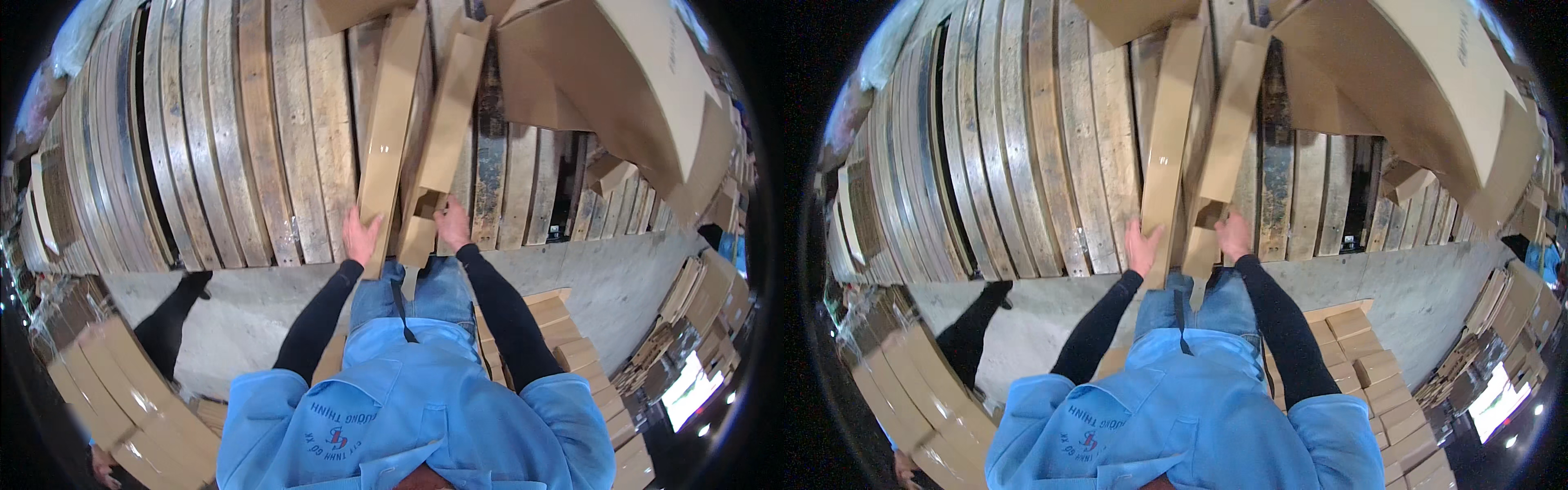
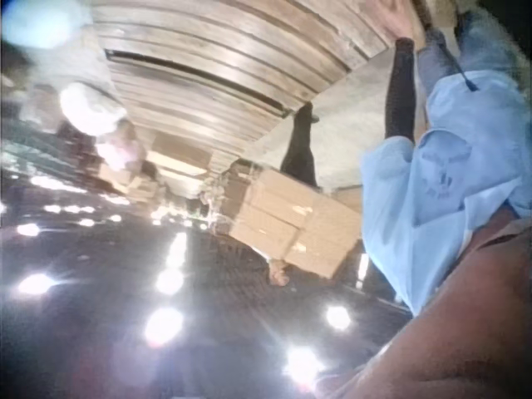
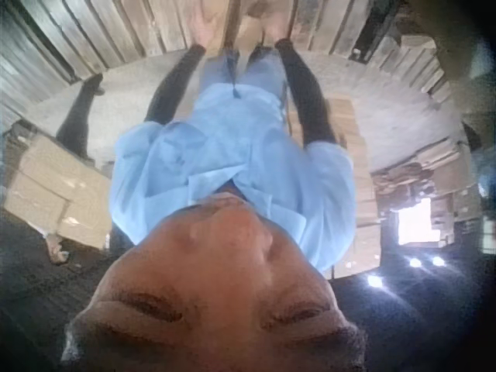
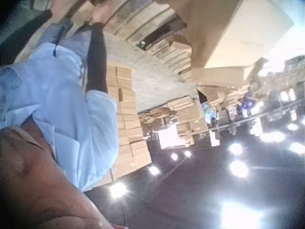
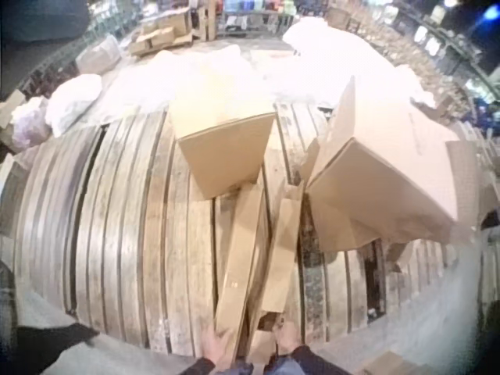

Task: The person picks up flat-packed cardboard boxes from a wooden pallet and stacks them onto a growing pile on the floor. The person repeatedly lifts, carries, and places boxes, occasionally adjusting the stack to keep it aligned.

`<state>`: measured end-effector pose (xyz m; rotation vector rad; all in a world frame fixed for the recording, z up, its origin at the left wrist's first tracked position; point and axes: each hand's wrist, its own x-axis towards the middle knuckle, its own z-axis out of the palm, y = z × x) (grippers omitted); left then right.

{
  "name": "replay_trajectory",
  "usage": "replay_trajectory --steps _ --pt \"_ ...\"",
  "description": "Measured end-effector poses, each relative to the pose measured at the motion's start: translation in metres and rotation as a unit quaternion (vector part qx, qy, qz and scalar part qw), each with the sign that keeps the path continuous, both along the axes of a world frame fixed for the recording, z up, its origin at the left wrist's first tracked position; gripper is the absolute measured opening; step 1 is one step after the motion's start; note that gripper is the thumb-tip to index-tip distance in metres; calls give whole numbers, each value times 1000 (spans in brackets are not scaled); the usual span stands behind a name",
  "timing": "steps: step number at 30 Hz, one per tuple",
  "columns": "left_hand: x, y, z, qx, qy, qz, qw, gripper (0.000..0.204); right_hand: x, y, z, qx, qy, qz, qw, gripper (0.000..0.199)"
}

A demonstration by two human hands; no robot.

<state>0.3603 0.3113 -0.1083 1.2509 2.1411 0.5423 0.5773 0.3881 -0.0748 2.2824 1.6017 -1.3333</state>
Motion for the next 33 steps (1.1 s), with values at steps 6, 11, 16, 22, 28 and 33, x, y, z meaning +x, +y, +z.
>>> replay_trajectory --steps 6,11,16,22,28,33 --pt "41 13 20 -33 -93 -23 995 38 0 -12 1 -58 -14 27 998 40" --pt "96 28 37 -85 -91 -127 984 43 28 -22 15 -34 56 56 996 50" --pt "110 28 6 -96 5 -141 985 59 73 -31 -8 -1 129 36 991 56" --pt "113 39 -4 -137 70 -194 969 65 182 -6 1 129 1 -132 983 67" --pt "118 39 -9 -115 114 -187 969 73 342 61 3 207 -87 -412 883 89" --pt "101 18 11 -49 73 -152 984 71 427 128 -38 237 -197 -394 866 108"
